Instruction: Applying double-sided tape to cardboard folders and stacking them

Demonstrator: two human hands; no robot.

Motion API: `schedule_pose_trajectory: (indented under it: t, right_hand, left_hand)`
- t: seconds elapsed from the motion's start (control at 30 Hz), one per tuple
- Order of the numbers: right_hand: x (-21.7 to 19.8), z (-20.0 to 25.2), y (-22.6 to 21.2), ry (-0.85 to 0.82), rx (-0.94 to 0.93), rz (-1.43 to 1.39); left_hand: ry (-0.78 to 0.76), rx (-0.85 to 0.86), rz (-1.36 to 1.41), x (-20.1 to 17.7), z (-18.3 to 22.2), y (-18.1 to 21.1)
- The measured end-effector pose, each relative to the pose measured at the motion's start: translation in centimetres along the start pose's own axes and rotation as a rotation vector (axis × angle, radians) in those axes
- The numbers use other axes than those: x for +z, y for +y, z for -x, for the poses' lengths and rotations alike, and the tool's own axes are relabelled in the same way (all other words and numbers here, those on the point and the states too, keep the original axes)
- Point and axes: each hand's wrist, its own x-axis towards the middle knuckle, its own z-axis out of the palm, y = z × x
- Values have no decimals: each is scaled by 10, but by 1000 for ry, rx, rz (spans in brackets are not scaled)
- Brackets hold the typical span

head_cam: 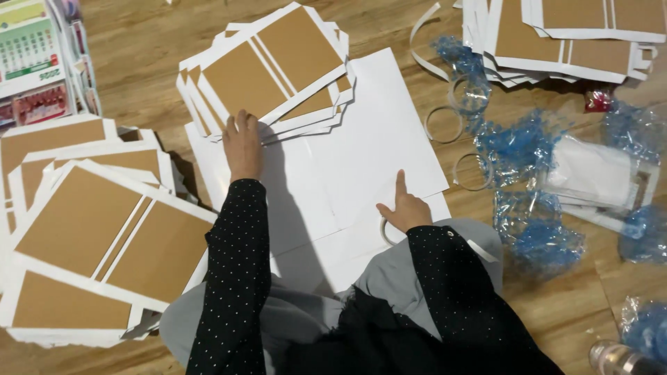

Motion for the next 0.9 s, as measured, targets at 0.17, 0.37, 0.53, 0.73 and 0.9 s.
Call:
schedule_pose_trajectory:
  t: [0.17,0.37,0.53,0.73,0.9]
  right_hand:
    - [-9,2,-2,-22,4,5]
    - [-9,0,-3,-42,3,-5]
    - [-4,-1,-1,-12,-4,11]
    - [16,-10,15,63,-45,38]
    - [29,-7,27,141,-84,-134]
  left_hand:
    - [92,93,-68,23,-8,-7]
    - [176,146,-179,77,-8,-22]
    - [318,168,-99,15,16,8]
    - [216,289,56,-24,114,40]
    - [-528,234,159,-31,178,60]
